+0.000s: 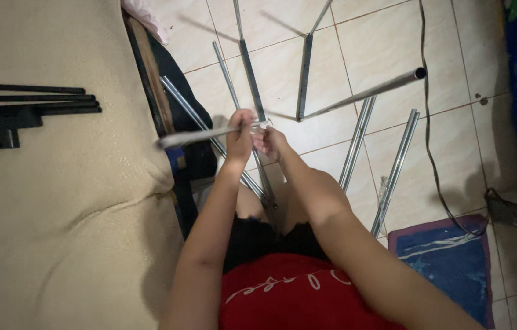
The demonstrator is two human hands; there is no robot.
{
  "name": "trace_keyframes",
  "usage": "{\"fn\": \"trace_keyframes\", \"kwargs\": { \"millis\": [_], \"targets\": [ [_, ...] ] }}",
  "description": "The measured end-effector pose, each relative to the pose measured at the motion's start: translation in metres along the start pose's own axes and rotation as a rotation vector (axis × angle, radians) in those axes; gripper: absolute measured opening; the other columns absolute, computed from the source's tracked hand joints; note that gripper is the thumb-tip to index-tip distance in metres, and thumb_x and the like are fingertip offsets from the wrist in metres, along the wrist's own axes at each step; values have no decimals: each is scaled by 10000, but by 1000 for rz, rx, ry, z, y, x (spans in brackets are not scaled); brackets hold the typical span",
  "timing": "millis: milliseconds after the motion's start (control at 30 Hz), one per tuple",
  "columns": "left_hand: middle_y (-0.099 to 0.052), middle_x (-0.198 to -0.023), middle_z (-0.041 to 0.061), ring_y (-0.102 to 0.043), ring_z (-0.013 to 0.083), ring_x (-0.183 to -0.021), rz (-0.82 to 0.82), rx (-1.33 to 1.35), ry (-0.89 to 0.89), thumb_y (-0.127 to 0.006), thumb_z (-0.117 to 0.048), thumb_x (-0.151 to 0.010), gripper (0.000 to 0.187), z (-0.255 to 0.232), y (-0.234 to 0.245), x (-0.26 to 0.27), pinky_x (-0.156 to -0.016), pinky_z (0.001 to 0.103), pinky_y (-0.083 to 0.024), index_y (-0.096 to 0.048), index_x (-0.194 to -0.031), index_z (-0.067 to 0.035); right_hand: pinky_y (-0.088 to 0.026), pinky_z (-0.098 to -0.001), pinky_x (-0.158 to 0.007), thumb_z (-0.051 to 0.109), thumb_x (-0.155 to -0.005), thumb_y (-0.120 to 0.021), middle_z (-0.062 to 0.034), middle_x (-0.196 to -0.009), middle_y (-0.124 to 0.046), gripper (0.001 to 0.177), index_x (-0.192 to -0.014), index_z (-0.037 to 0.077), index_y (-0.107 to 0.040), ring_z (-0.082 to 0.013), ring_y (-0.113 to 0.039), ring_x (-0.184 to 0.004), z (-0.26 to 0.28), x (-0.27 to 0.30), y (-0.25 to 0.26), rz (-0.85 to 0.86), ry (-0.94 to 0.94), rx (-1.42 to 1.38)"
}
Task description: The person sits on a tiled floor and assembles a metal frame by inserting silver rods into black plastic connectors. They repeatedly pick up rods and connectors, align them, and push them together to form a rectangular frame structure.
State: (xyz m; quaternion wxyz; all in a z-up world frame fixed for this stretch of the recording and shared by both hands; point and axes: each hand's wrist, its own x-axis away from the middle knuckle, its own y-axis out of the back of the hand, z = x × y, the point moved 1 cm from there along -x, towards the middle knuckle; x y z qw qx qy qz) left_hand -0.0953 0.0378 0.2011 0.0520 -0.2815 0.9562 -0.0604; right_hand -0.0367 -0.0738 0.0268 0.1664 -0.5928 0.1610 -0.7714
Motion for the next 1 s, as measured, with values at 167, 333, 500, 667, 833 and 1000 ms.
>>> {"fn": "trace_keyframes", "kwargs": {
  "millis": [167,333,500,667,833,1000],
  "targets": [
    [-559,-875,-1,-440,94,-798,-276,54,67,-504,-275,-1138,277,27,37,27,-721,249,-378,-565,-965,-67,-597,-314,-685,218,-1060,-393,-118,-925,-714,232,-1095,106,-593,-191,-660,-721,-18,-3,-10,30,-4,-104],
    [-587,-880,3,-420,88,-762,-379,260,90,-508,-303,-1119,281,38,52,40,-698,244,-359,-563,-961,-78,-627,-343,-741,99,-1067,-413,-112,-935,-687,164,-1061,32,-562,-216,-678,-776,-12,-12,-8,193,142,-210],
    [-566,-923,-1,-466,106,-834,-362,341,55,-529,-285,-1101,256,37,41,37,-778,255,-400,-558,-970,-68,-627,-316,-797,156,-1093,-375,-207,-1087,-718,351,-1174,-100,-601,-248,-721,-847,4,-28,-10,64,78,-324],
    [-536,-842,-14,-448,94,-764,-273,-71,64,-486,-304,-1126,322,17,32,43,-716,252,-408,-579,-927,-69,-592,-296,-715,148,-1074,-303,-269,-1081,-735,434,-1151,-146,-613,-268,-732,-844,3,-35,-9,98,10,-586],
    [-507,-793,-8,-450,104,-724,-139,-10,148,-469,-300,-1121,308,3,15,29,-658,279,-402,-559,-949,-60,-626,-391,-747,211,-1061,-280,-178,-934,-678,409,-1035,-46,-596,-281,-689,-824,3,-32,-1,50,-25,-499],
    [-545,-762,51,-506,157,-728,4,-172,136,-530,-281,-1078,316,4,-17,-12,-648,339,-475,-570,-918,-12,-560,-412,-706,307,-984,-500,-170,-964,-682,357,-1068,-22,-608,-272,-664,-827,10,-4,12,-239,343,416]
  ]
}}
